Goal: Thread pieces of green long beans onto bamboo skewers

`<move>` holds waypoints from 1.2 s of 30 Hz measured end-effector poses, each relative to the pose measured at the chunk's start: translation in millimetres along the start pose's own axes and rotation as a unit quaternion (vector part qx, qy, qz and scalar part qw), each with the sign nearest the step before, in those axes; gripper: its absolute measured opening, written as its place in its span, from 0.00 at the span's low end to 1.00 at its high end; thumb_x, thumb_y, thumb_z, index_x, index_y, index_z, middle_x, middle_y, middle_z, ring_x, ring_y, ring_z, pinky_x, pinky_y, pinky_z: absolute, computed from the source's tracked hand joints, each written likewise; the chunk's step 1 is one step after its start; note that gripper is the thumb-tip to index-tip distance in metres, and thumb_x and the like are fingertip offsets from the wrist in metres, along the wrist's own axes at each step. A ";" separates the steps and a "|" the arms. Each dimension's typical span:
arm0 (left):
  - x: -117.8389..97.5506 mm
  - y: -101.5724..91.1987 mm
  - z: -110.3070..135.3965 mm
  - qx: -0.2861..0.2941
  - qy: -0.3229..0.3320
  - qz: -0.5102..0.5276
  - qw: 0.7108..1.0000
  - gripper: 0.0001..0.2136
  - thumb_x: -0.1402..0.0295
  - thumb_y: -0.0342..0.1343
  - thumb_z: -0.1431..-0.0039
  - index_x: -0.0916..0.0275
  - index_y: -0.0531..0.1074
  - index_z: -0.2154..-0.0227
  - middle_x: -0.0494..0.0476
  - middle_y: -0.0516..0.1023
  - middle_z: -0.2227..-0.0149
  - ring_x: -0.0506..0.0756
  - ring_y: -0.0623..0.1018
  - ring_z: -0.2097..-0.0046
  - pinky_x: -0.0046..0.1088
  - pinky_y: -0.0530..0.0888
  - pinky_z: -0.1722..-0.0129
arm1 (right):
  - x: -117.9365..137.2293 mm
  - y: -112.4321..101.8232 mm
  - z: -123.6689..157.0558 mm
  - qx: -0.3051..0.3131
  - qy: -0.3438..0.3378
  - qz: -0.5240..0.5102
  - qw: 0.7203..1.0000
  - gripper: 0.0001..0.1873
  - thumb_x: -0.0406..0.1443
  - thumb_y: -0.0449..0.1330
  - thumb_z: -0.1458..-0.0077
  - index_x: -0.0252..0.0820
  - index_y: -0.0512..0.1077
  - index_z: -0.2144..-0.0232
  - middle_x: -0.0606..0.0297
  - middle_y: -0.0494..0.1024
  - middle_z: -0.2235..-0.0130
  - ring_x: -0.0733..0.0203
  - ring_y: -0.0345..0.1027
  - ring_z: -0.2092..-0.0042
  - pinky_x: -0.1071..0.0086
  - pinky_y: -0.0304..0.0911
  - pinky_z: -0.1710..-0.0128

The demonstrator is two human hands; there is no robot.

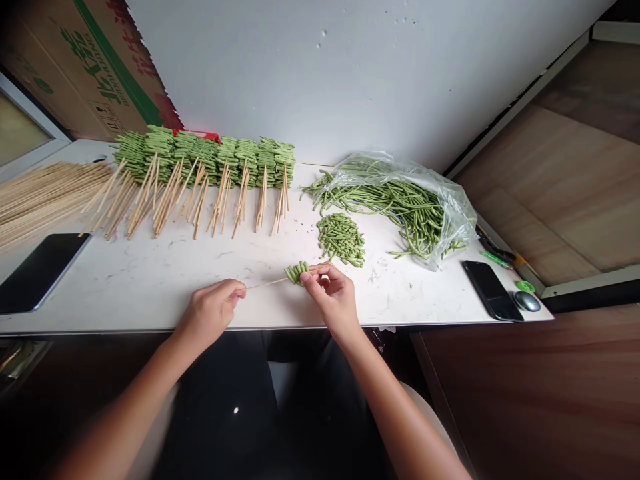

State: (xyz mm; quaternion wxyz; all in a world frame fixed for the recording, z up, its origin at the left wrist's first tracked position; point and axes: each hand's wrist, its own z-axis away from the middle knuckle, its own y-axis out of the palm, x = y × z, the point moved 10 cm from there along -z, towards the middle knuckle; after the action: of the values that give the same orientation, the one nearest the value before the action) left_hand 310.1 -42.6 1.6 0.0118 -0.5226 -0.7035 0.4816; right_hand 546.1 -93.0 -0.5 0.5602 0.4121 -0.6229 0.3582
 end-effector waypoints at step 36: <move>26.9 -1.9 -1.1 -0.008 -0.153 -0.004 0.988 0.13 0.66 0.43 0.25 0.60 0.73 0.60 0.55 0.81 0.66 0.55 0.80 0.66 0.30 0.72 0.66 | 19.4 36.2 -14.2 0.143 -0.219 0.615 0.744 0.08 0.34 0.62 0.33 0.42 0.82 0.60 0.54 0.80 0.58 0.46 0.66 0.52 0.57 0.63 0.56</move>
State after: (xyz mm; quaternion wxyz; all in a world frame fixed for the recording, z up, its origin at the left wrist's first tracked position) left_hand 297.0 -21.8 -9.6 -0.0977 -0.4398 -0.7029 0.5504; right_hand 518.1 -67.6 21.0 0.0005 0.0822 -0.7883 0.6098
